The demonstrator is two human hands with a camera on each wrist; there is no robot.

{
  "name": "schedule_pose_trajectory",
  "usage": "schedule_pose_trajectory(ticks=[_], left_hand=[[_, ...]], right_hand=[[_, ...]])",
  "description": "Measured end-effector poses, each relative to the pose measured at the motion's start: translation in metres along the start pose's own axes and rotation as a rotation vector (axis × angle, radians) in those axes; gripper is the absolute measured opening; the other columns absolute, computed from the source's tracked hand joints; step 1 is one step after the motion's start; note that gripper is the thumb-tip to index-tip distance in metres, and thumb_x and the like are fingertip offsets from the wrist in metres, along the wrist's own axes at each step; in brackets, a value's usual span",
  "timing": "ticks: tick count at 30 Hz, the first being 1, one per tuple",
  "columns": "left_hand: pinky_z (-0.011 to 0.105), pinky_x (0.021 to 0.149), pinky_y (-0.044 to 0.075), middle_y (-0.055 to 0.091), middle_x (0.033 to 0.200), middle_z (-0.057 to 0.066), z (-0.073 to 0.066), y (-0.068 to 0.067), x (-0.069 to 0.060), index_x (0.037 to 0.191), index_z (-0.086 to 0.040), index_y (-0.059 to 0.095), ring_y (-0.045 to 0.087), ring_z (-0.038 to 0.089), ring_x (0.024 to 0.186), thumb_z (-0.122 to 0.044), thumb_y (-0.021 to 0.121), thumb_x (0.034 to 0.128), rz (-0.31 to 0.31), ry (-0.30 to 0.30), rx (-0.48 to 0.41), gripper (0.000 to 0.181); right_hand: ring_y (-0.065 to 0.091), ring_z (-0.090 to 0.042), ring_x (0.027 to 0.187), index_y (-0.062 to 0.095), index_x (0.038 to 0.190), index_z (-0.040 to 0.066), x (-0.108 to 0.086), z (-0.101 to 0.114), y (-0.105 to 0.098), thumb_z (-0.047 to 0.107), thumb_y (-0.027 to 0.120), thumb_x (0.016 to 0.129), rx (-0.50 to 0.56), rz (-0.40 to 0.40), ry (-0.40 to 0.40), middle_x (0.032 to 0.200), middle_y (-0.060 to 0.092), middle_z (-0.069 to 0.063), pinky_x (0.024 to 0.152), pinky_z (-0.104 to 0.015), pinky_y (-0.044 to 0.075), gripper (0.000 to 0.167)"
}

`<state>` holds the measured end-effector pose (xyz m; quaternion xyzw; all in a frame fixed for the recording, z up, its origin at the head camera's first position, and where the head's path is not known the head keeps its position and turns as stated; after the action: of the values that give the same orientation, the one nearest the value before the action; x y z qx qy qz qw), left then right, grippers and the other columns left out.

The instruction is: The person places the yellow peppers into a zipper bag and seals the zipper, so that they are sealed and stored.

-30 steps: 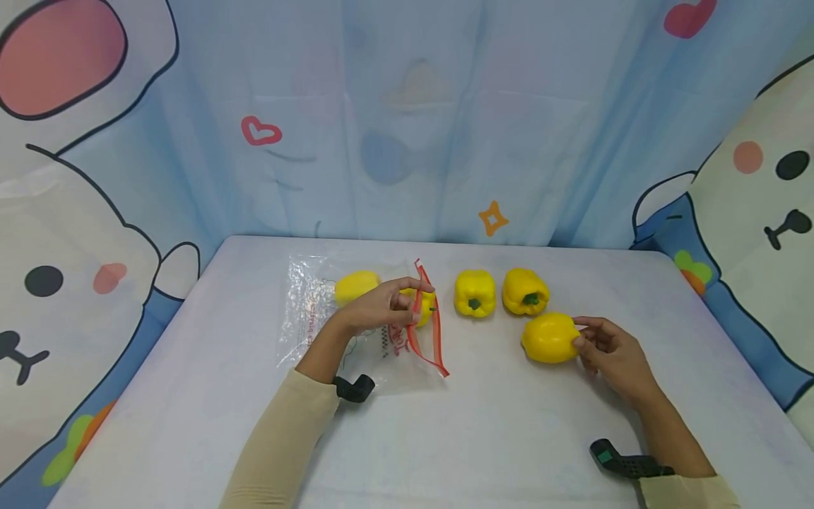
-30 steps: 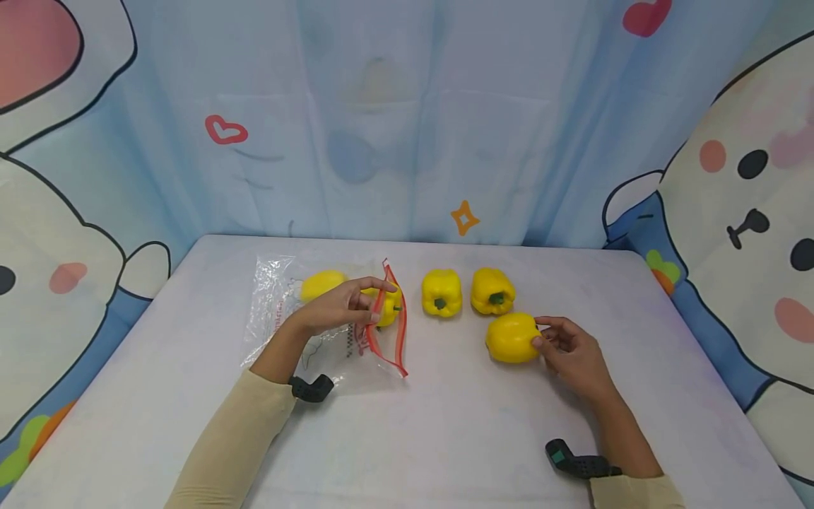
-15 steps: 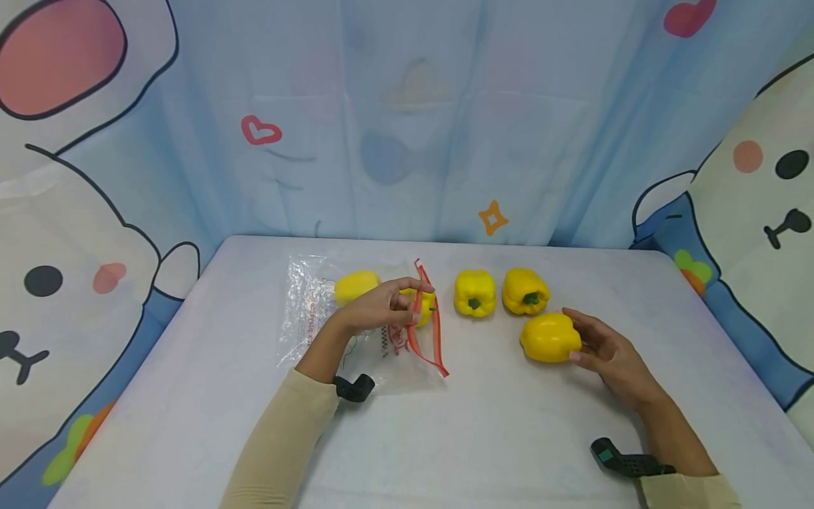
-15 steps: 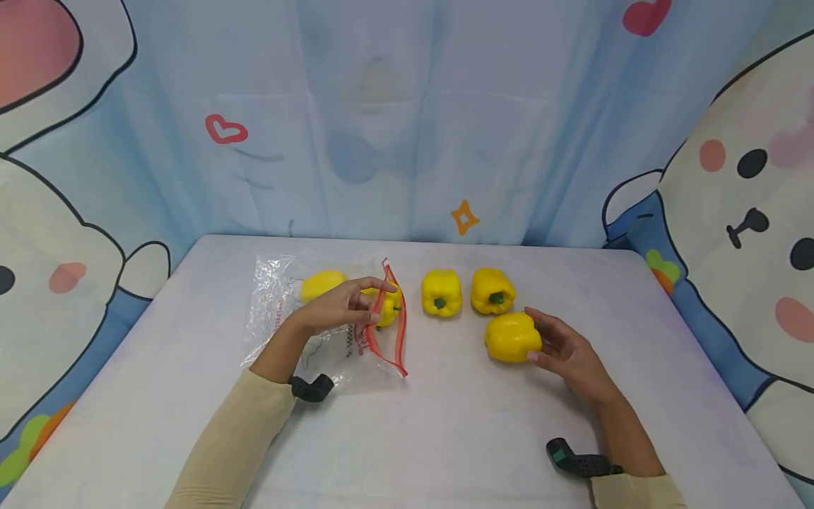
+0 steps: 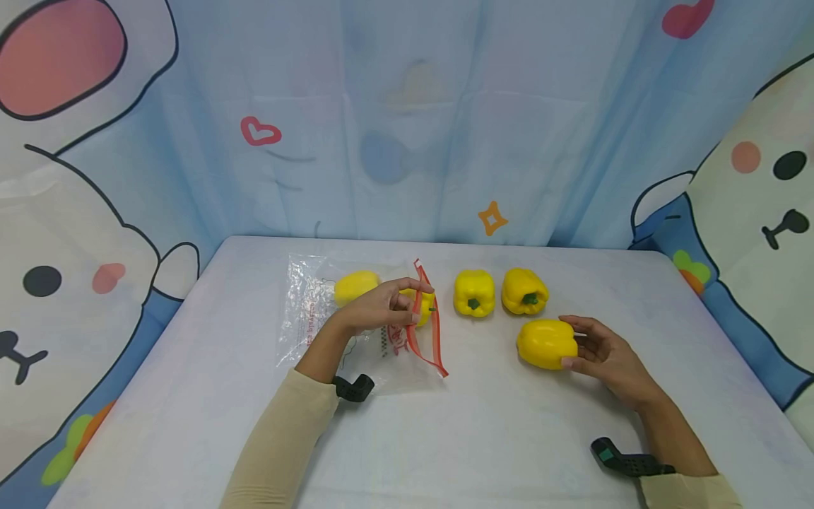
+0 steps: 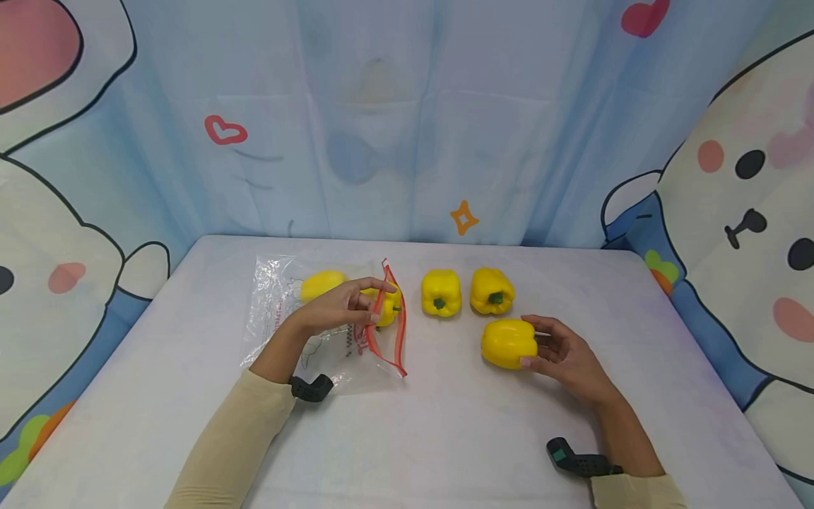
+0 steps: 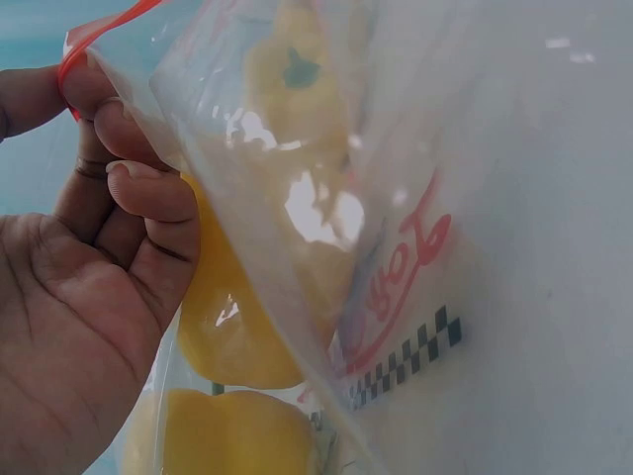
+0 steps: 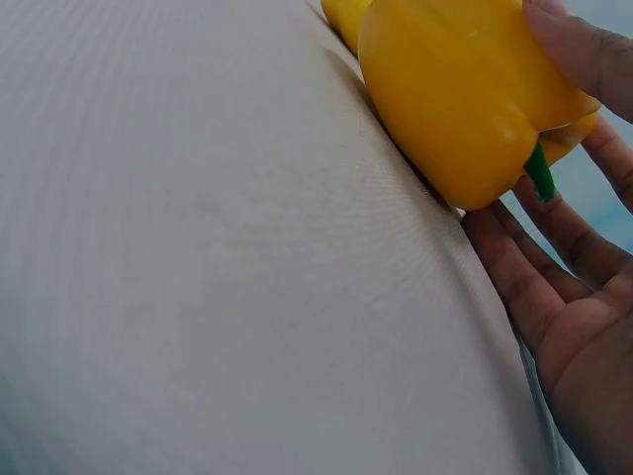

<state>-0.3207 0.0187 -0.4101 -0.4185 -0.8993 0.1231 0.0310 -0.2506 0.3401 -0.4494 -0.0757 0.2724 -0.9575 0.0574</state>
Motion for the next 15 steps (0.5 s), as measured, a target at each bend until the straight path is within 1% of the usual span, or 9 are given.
schedule_pose_trajectory(ticks=[4, 6, 9, 12, 15], left_hand=[[0.032, 0.060, 0.036, 0.050, 0.065, -0.002, 0.0013, -0.0005, -0.0002, 0.142, -0.008, 0.044, 0.038, 0.035, 0.065, -0.014, 0.061, 0.0895, -0.003, -0.009, 0.004, 0.055], [0.032, 0.060, 0.037, 0.049, 0.064, -0.002, 0.0025, -0.0009, 0.0001, 0.142, -0.008, 0.044, 0.039, 0.033, 0.064, -0.014, 0.061, 0.0889, -0.007, -0.017, 0.010, 0.056], [0.032, 0.060, 0.038, 0.050, 0.064, -0.001, 0.0021, -0.0011, -0.0002, 0.141, -0.009, 0.045, 0.039, 0.033, 0.064, -0.015, 0.061, 0.0885, -0.011, -0.023, 0.016, 0.056], [0.030, 0.059, 0.036, 0.051, 0.066, -0.001, 0.0017, -0.0009, 0.0003, 0.141, -0.009, 0.045, 0.038, 0.038, 0.066, -0.017, 0.062, 0.0890, -0.010, -0.020, 0.018, 0.055], [0.031, 0.059, 0.035, 0.051, 0.066, -0.001, 0.0008, -0.0008, 0.0005, 0.141, -0.009, 0.045, 0.035, 0.044, 0.069, -0.016, 0.061, 0.0893, -0.007, -0.014, 0.015, 0.055]], right_hand=[[0.053, 0.012, 0.104, 0.046, 0.140, 0.005, 0.0003, -0.0012, -0.0014, 0.018, 0.075, 0.087, -0.033, -0.028, 0.020, 0.129, 0.045, 0.019, 0.085, -0.005, 0.046, 0.063], [0.053, 0.011, 0.104, 0.047, 0.139, 0.004, 0.0005, -0.0023, -0.0016, 0.019, 0.075, 0.087, -0.032, -0.037, 0.028, 0.128, 0.046, 0.019, 0.085, -0.006, 0.046, 0.062], [0.054, 0.011, 0.103, 0.047, 0.139, 0.004, 0.0006, -0.0038, -0.0028, 0.019, 0.075, 0.087, -0.024, -0.050, 0.037, 0.126, 0.047, 0.020, 0.084, -0.006, 0.046, 0.060], [0.055, 0.011, 0.103, 0.047, 0.139, 0.004, 0.0007, -0.0041, -0.0046, 0.019, 0.074, 0.088, -0.011, -0.065, 0.039, 0.126, 0.047, 0.020, 0.084, -0.005, 0.047, 0.059], [0.054, 0.011, 0.104, 0.047, 0.139, 0.005, 0.0009, -0.0030, -0.0069, 0.019, 0.074, 0.089, -0.005, -0.090, 0.037, 0.132, 0.049, 0.012, 0.084, -0.006, 0.047, 0.059]])
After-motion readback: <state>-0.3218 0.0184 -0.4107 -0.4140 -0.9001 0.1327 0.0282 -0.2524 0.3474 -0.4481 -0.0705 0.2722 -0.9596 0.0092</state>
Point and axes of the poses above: each hand's wrist, its own x-axis towards the middle knuckle, its own y-axis out of the palm, z = x × y, the point moved 10 cm from there along x, towards the middle knuckle
